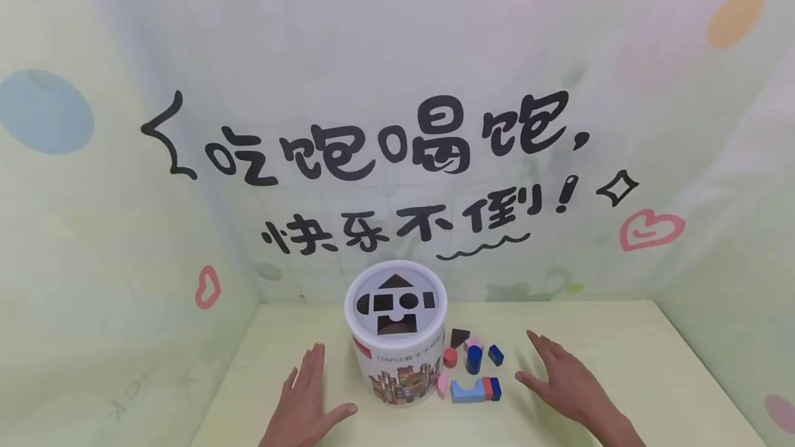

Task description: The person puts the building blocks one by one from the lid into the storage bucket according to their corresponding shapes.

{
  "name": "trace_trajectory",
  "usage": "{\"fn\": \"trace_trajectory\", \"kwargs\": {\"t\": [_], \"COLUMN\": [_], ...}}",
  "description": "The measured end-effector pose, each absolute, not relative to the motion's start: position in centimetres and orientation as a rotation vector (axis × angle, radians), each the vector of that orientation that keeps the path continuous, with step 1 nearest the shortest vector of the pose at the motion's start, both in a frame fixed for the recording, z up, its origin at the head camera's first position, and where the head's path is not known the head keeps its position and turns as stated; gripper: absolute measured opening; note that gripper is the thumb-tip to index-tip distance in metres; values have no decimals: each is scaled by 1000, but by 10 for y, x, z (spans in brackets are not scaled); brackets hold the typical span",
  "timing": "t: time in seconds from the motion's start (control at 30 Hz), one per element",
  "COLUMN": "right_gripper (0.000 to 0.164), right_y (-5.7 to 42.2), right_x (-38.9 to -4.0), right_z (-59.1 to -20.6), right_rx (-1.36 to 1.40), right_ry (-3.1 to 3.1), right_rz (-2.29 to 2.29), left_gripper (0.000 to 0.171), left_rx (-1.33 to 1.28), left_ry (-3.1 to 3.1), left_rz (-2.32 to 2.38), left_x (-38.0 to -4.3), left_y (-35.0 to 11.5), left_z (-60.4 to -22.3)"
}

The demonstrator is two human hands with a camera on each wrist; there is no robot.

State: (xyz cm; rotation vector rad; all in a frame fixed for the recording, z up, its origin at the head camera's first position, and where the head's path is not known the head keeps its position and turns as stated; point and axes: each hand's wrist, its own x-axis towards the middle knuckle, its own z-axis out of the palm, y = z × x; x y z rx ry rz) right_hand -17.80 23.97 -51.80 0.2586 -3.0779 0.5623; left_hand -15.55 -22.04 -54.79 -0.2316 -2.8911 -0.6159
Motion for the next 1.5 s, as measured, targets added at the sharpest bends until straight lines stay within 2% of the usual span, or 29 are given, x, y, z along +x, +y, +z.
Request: {"fn": "trace_trajectory", "kwargs": {"t": [0.23,0.6,0.9,1.3,1.5], "right_gripper": [93,71,72,68,65], "right_y": [233,227,225,219,214], "right_x": [-186,-189,-191,-193,-191], "right_z": [-518,-527,-536,-554,-560], "right_rx": [169,91,-20,46,14], "right_ry": [-3161,-3108,-3074,-3026,-3054], "right_rz": [767,1095,1606,1939,1933], "left_gripper": [123,128,135,138,138], "left_rx": [-142,-69,-20,-5,-47], "left_ry": [-2890,-2749,-2638,-2535,-2472], "left_rz": [-899,-1219,-1498,-1583,-1594], "left_x": [-162,-170,-176,-180,-183], "left_y": [-205,-184,-167,-154,-148], "left_z": [-549,-557,-555,-561,-563]}}
